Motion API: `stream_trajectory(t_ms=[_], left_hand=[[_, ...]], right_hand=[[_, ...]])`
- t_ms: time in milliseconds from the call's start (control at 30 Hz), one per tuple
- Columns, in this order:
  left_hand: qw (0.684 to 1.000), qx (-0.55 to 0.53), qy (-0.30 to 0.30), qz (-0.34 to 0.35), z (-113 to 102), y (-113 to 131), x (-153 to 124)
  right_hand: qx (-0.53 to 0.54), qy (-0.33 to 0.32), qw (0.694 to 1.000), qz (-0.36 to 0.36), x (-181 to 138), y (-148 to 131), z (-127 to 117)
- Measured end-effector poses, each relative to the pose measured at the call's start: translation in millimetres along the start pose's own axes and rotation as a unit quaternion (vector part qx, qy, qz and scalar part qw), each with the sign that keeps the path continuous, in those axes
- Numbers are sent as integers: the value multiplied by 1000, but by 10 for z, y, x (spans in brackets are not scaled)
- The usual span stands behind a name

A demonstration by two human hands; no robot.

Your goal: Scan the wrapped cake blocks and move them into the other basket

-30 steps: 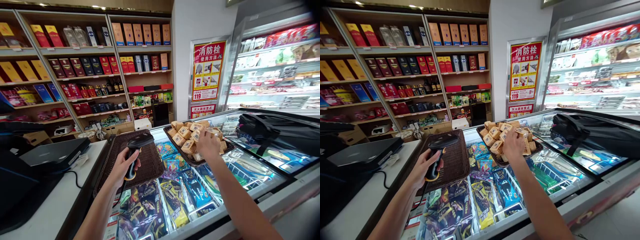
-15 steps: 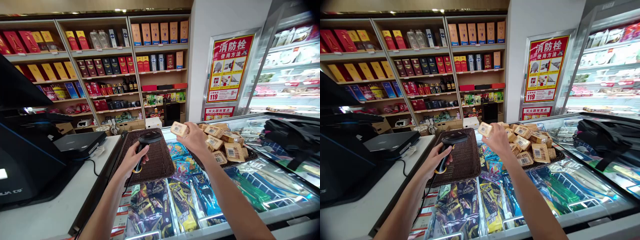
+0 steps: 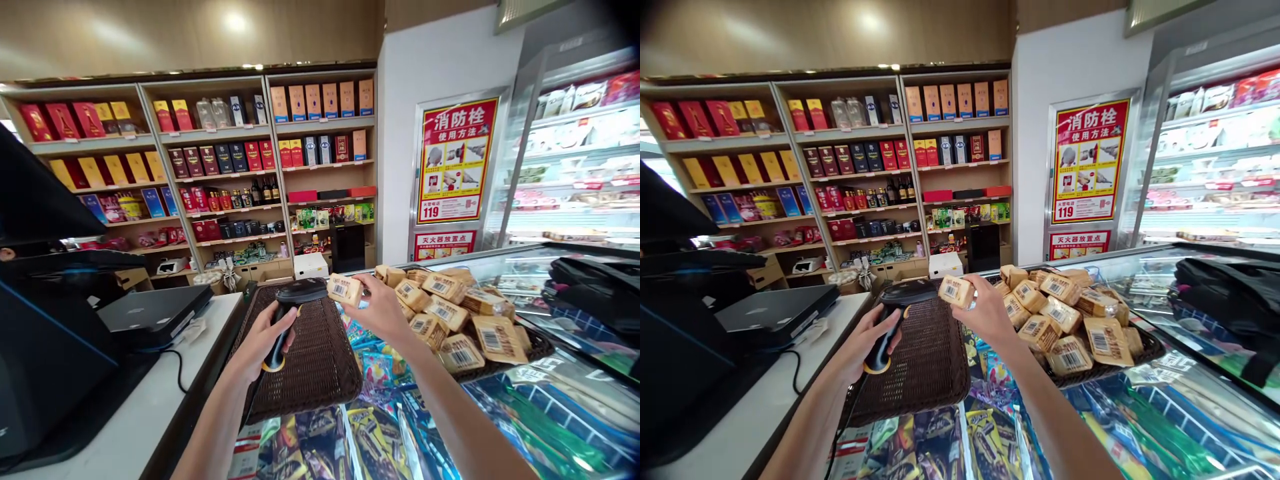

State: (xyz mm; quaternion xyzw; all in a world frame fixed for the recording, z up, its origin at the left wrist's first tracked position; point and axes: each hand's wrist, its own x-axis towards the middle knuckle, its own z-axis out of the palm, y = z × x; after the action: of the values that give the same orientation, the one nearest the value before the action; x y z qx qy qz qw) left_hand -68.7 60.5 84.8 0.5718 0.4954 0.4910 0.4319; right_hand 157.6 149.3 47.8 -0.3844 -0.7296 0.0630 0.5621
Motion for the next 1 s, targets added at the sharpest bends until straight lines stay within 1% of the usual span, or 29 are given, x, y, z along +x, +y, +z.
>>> stream_trajectory(t_ms=[100, 200, 300, 400, 467, 567, 700, 833, 1000], left_hand=[[999, 32, -17, -1, -28, -7, -24], [999, 47, -23, 4, -86, 50, -96], [999, 32, 10, -4, -129, 96, -140], [999, 21, 38, -9, -135, 72, -112], [999, 23, 37, -8, -121, 24, -66], [999, 34, 18, 1, -77, -48, -6], [999, 50, 2, -2, 2, -74, -2], [999, 47, 13, -8, 54, -45, -40], [999, 27, 19, -18, 61, -41, -46]], right_hand=[[-12, 21, 1000, -4, 11, 55, 7], [-21, 33, 999, -15, 14, 98, 28], [-30, 26, 999, -16, 1, 108, 48], [-45, 14, 999, -10, -18, 100, 64], [-48, 7, 999, -9, -28, 102, 75], [-43, -2, 999, -8, -39, 122, 98], [-33, -3, 999, -6, -52, 154, 141], [-28, 12, 999, -14, -67, 156, 192], [-14, 20, 1000, -11, -82, 131, 232]])
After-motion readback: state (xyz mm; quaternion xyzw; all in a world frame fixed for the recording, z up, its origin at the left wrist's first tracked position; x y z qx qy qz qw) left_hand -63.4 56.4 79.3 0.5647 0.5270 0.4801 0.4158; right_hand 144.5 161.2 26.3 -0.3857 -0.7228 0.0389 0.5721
